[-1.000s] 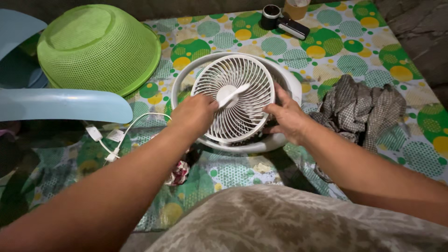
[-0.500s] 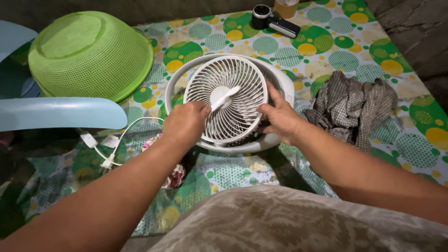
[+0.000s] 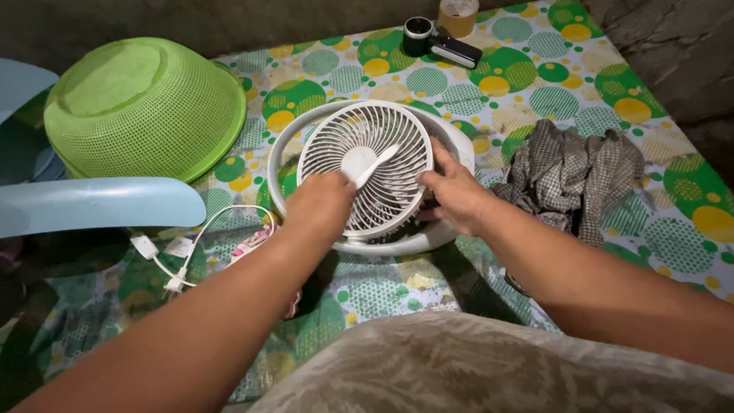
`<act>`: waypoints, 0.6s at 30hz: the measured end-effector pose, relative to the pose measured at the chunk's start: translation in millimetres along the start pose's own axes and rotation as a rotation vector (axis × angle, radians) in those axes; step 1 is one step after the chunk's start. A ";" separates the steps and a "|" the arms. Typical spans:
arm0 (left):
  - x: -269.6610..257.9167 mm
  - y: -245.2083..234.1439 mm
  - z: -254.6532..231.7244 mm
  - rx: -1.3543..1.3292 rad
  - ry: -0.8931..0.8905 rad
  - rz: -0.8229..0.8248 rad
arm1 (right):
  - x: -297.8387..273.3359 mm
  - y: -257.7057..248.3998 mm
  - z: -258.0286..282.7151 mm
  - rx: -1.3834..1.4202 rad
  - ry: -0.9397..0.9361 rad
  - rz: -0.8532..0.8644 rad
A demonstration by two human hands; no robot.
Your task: The person cleans a white portable fan by scrubbing its front grille with a toothbrush. They rotate the fan to access different areas and continue scrubbing the grille and inner blades throughout the clip.
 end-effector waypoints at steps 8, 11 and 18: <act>30.1 -6.1 -26.3 0.190 0.159 -0.118 | -3.2 4.2 1.7 -0.033 -0.002 -0.001; 51.0 -5.6 -43.0 0.185 0.185 -0.189 | -2.5 1.5 2.5 -0.058 -0.019 -0.023; 3.6 -7.0 3.6 0.073 0.072 0.000 | -4.6 1.2 4.6 -0.010 0.025 -0.024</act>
Point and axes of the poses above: each hand's wrist, its own x-axis towards the middle knuckle, its own y-axis out of the palm, z = x × y, the point moved 7 cm from there along x, towards the middle knuckle, and after that the axes turned 6 degrees about z, right-handed, at the moved point
